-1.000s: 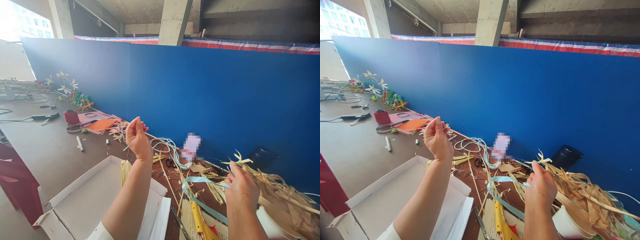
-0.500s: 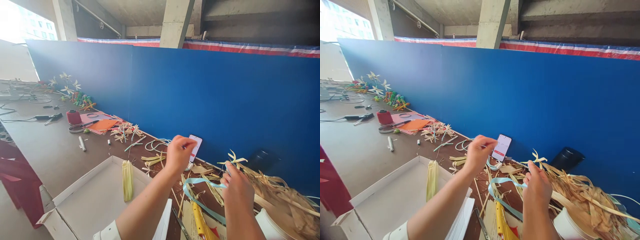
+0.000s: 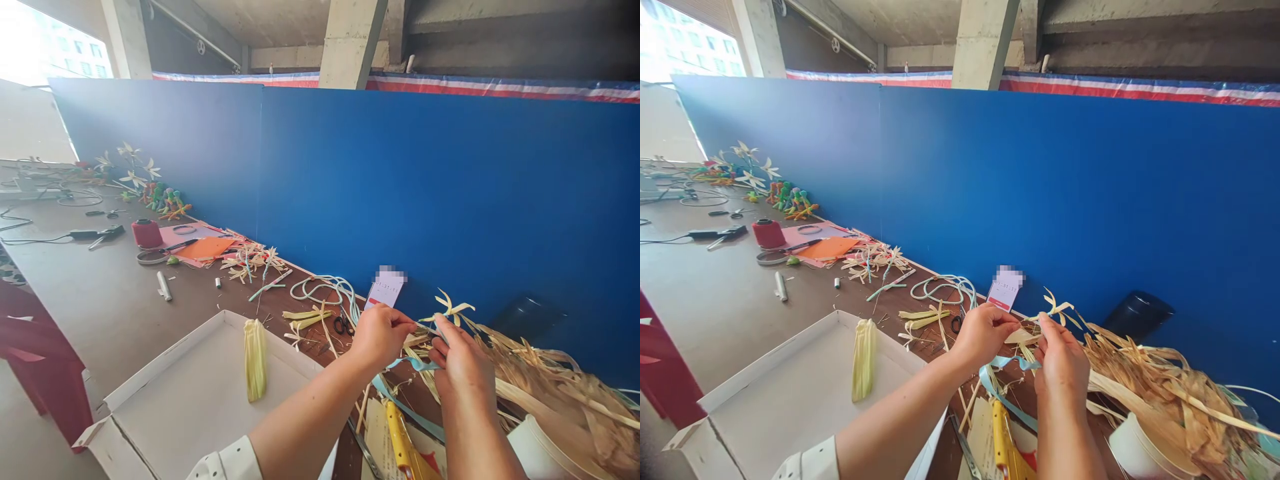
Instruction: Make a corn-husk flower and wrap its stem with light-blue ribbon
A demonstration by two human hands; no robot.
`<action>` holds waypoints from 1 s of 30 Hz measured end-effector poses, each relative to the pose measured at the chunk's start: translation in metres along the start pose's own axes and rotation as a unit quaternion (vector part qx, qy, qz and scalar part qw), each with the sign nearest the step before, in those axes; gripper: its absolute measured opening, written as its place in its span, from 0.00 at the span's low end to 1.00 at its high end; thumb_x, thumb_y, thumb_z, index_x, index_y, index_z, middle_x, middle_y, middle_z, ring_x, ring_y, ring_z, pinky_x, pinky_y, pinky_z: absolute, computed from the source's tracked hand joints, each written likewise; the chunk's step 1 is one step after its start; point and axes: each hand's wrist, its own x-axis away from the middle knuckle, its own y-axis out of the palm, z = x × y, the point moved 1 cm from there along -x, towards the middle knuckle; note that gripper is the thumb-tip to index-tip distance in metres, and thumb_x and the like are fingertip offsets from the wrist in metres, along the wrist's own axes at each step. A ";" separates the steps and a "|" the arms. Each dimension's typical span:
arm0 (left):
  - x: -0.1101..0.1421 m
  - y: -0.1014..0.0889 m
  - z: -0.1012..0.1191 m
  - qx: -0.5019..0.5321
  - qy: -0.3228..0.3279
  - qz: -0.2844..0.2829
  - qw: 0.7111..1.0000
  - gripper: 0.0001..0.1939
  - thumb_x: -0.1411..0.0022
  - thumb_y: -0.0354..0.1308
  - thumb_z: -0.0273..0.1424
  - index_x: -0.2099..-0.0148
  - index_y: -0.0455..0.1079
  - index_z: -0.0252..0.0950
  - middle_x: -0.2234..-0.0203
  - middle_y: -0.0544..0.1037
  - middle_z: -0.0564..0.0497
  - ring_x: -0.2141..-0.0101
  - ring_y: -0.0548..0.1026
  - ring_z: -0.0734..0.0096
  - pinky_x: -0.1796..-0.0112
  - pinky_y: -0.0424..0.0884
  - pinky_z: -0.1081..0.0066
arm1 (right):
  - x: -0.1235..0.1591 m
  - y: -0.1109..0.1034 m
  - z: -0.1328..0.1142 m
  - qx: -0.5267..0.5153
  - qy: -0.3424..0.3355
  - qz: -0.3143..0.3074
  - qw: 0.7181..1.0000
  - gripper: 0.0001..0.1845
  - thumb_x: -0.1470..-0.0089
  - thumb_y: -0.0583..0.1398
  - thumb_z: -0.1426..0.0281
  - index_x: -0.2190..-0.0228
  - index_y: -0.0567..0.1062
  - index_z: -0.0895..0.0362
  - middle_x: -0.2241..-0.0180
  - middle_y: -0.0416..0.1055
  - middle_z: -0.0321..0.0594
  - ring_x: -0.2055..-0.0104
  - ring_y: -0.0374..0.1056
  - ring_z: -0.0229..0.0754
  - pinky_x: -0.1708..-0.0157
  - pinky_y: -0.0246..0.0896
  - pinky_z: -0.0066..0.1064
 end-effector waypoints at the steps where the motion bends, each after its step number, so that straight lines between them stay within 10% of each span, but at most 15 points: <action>1: 0.000 0.000 0.000 -0.002 0.001 0.000 1.000 0.09 0.46 0.58 0.37 0.66 0.78 0.40 0.70 0.75 0.51 0.67 0.71 0.68 0.64 0.64 0.70 | 0.001 0.000 -0.001 0.002 0.003 -0.001 1.000 0.18 0.71 0.71 0.64 0.77 0.72 0.58 0.86 0.56 0.27 0.84 0.49 0.29 0.89 0.41 0.22; 30: 0.002 -0.001 0.004 -0.019 -0.002 -0.007 1.000 0.07 0.46 0.59 0.36 0.67 0.76 0.41 0.71 0.76 0.55 0.69 0.70 0.73 0.67 0.63 0.73 | 0.000 -0.002 -0.003 0.080 -0.065 -0.030 0.994 0.22 0.70 0.70 0.56 0.76 0.74 0.58 0.85 0.61 0.30 0.84 0.56 0.34 0.85 0.51 0.27</action>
